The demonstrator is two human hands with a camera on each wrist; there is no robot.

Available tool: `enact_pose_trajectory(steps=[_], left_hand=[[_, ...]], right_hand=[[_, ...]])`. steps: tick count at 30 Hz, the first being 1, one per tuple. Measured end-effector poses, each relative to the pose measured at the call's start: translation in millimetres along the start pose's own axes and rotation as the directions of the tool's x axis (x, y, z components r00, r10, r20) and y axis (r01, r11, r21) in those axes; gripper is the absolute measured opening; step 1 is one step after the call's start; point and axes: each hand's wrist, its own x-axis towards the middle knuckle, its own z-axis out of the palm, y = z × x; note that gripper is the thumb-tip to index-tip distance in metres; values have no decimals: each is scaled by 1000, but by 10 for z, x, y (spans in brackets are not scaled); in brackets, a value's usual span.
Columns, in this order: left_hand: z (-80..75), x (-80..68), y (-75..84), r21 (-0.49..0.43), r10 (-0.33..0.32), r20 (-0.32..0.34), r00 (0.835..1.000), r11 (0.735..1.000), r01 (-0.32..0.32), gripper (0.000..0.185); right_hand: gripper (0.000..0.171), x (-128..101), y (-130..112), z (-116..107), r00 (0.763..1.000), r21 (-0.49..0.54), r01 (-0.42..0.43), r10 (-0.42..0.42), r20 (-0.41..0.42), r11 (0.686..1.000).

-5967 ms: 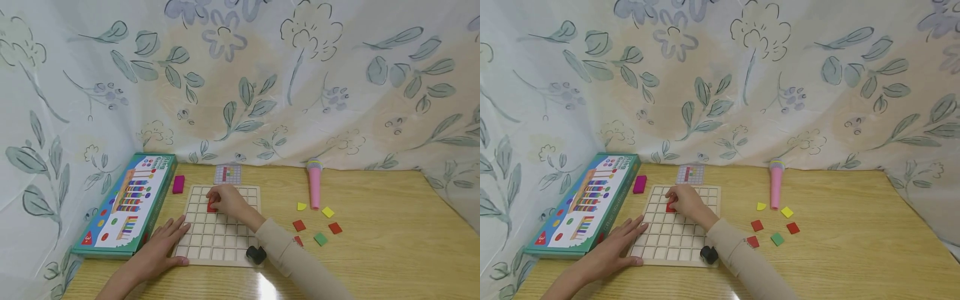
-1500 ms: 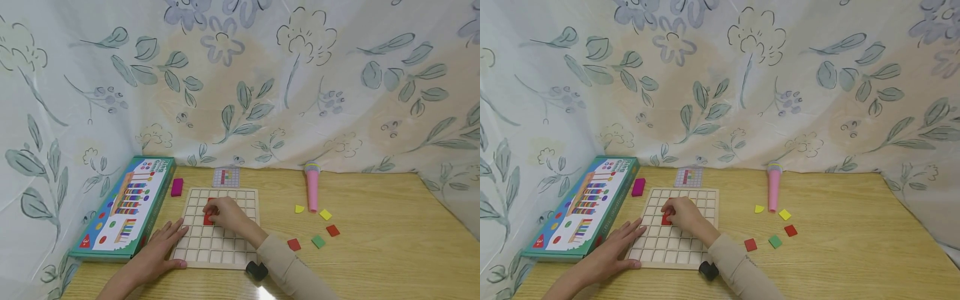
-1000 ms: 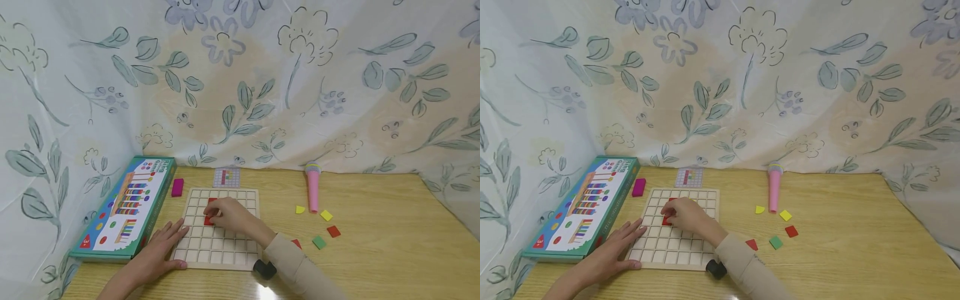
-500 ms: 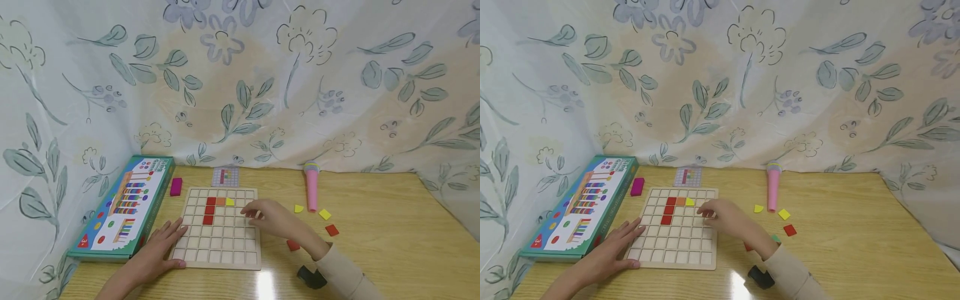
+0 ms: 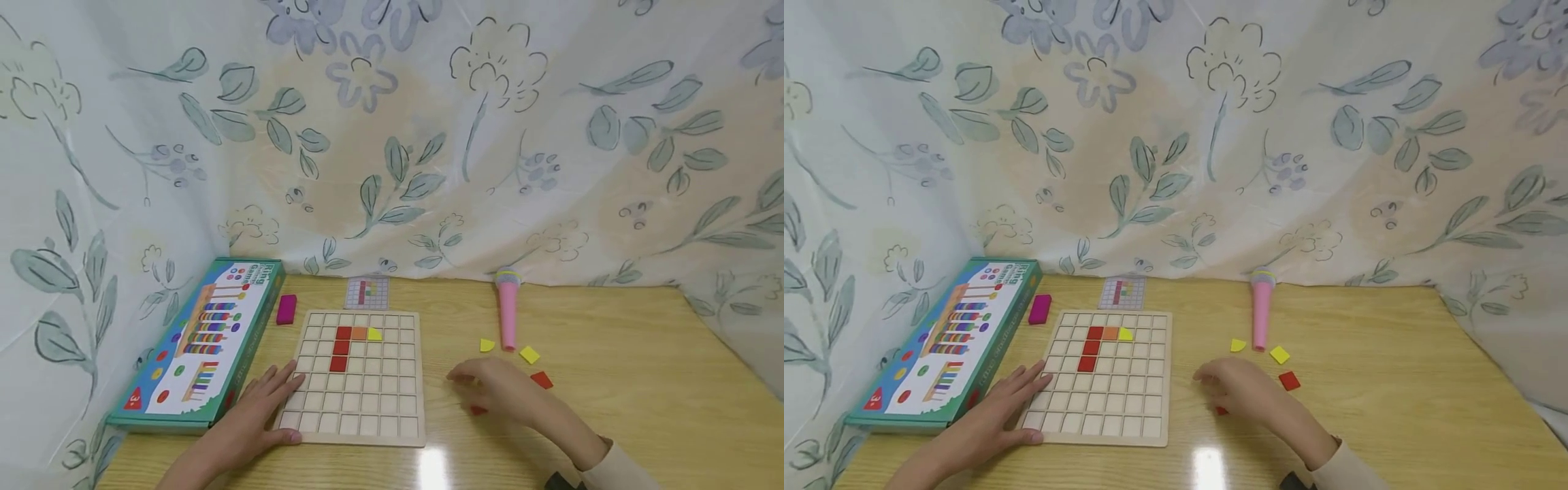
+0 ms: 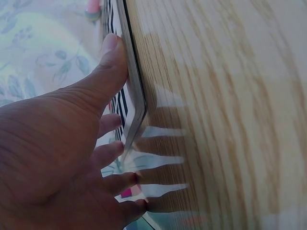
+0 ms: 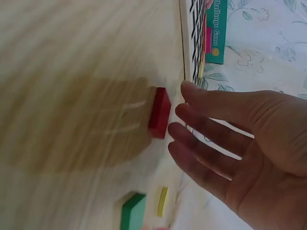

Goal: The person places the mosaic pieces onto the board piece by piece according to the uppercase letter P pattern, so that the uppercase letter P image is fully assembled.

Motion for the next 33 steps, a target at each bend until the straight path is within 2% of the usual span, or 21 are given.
enact_pose_trajectory(steps=[5, 11, 18, 23, 33], left_hand=[[10, 11, -5, 2, -16, -3, 1000, 1000, 16, 89], [6, 17, -3, 10, -11, -10, 1000, 1000, 11, 90], [4, 15, 14, 0, -21, 0, 1000, 1000, 21, 90], [13, 10, 3, 2, -16, -7, 1000, 1000, 16, 89], [17, 12, -3, 12, -5, -6, 1000, 1000, 5, 89]], right_hand=[[36, -128, 59, 6, 999, -3, 12, -12, 38, 1000], [31, -193, 108, 53, 998, 41, 60, -59, -14, 997], [31, -223, 115, 35, 997, 141, 83, -82, -15, 986], [33, -222, 107, 37, 993, 102, 112, -109, -36, 988], [33, -58, -19, -4, 996, 92, 84, -81, -34, 992]])
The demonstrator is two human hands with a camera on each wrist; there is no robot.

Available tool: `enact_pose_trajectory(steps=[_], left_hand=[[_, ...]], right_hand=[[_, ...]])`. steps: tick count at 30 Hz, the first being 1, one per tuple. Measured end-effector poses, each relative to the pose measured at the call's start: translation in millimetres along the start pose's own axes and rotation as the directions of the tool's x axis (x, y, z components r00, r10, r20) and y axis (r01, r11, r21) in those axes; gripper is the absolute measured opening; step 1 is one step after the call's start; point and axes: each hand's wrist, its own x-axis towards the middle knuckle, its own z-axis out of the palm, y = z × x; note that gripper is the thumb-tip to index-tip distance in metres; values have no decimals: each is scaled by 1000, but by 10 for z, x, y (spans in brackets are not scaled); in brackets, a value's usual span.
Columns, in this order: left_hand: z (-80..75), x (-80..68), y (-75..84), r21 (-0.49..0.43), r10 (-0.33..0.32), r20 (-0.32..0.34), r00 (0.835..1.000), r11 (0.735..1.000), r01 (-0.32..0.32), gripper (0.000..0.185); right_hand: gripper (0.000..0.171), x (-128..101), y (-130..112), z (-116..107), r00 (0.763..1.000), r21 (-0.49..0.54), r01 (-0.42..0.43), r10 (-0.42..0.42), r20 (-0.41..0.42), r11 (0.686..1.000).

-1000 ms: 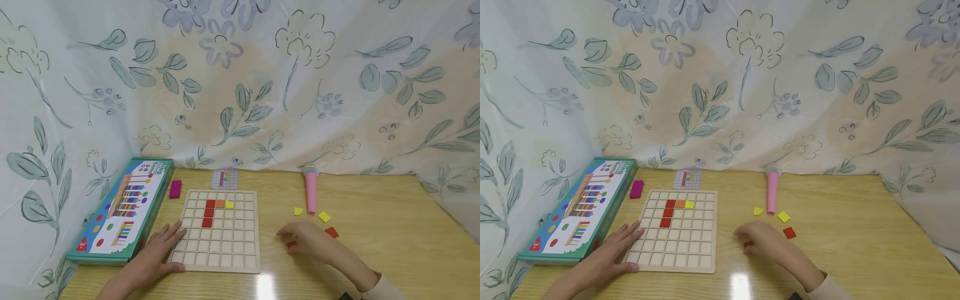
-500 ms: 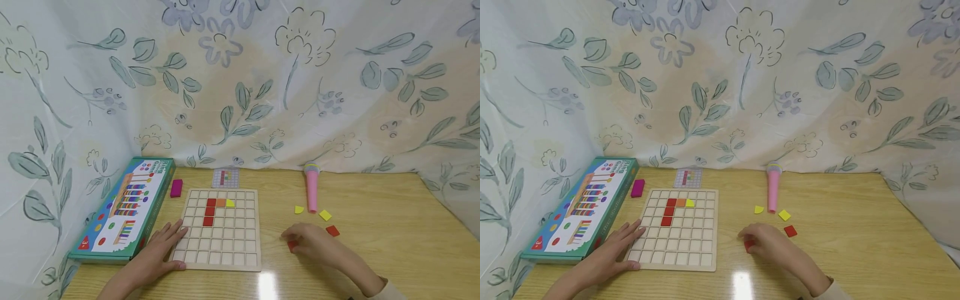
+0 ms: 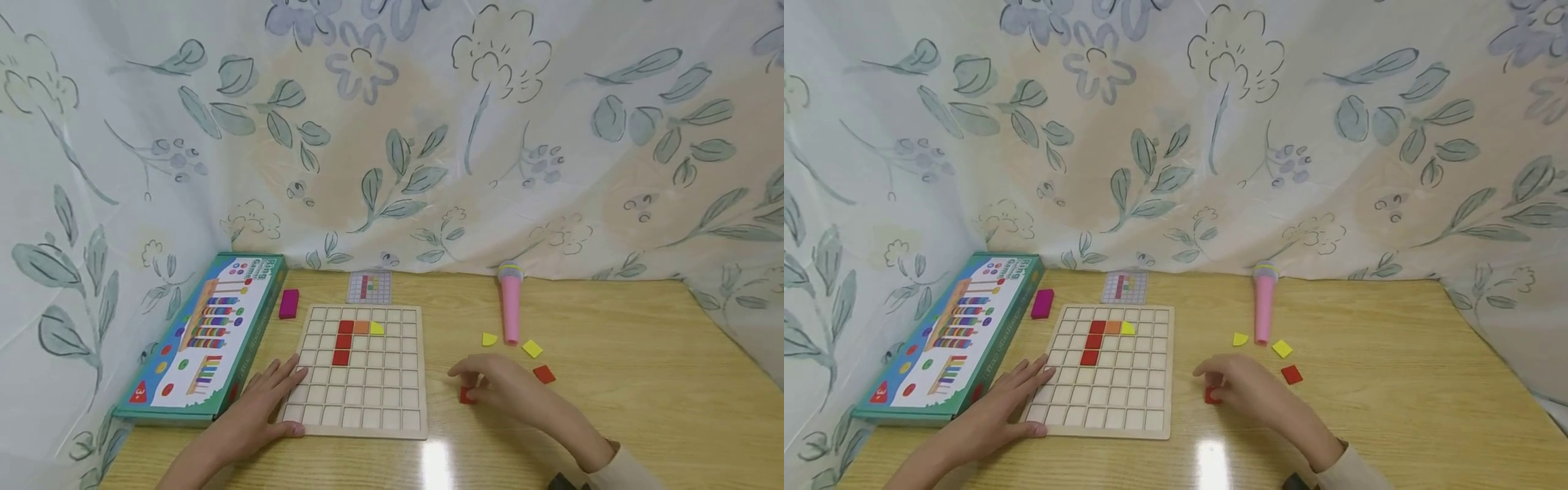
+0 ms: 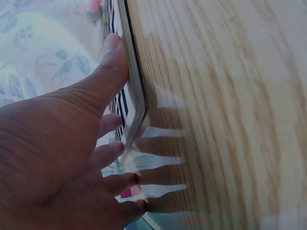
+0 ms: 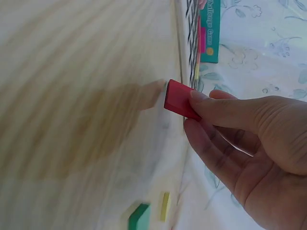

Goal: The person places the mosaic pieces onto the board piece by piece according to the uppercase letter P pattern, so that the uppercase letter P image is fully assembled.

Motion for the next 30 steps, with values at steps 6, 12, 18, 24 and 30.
enact_pose_trajectory(steps=[6, 12, 18, 24, 30], left_hand=[[-9, -9, 6, 8, 25, -12, 1000, 1000, -25, 88], [-9, -7, 10, 14, 40, -18, 999, 999, -40, 88], [-5, -6, 1, 20, 41, -20, 999, 999, -41, 88], [-13, -3, 16, 17, 28, -18, 999, 999, -28, 88], [-19, -2, 18, 17, 14, -12, 1000, 1000, -13, 88]], right_hand=[[30, 274, -131, 62, 1000, 23, -2, 1, 9, 1000], [25, 585, -270, 155, 998, 58, 59, -59, -11, 997], [26, 872, -406, 297, 996, 120, 89, -88, -11, 989], [25, 1112, -525, 451, 993, 163, 119, -119, -10, 980], [23, 1321, -631, 588, 993, 211, 118, -117, -17, 970]])
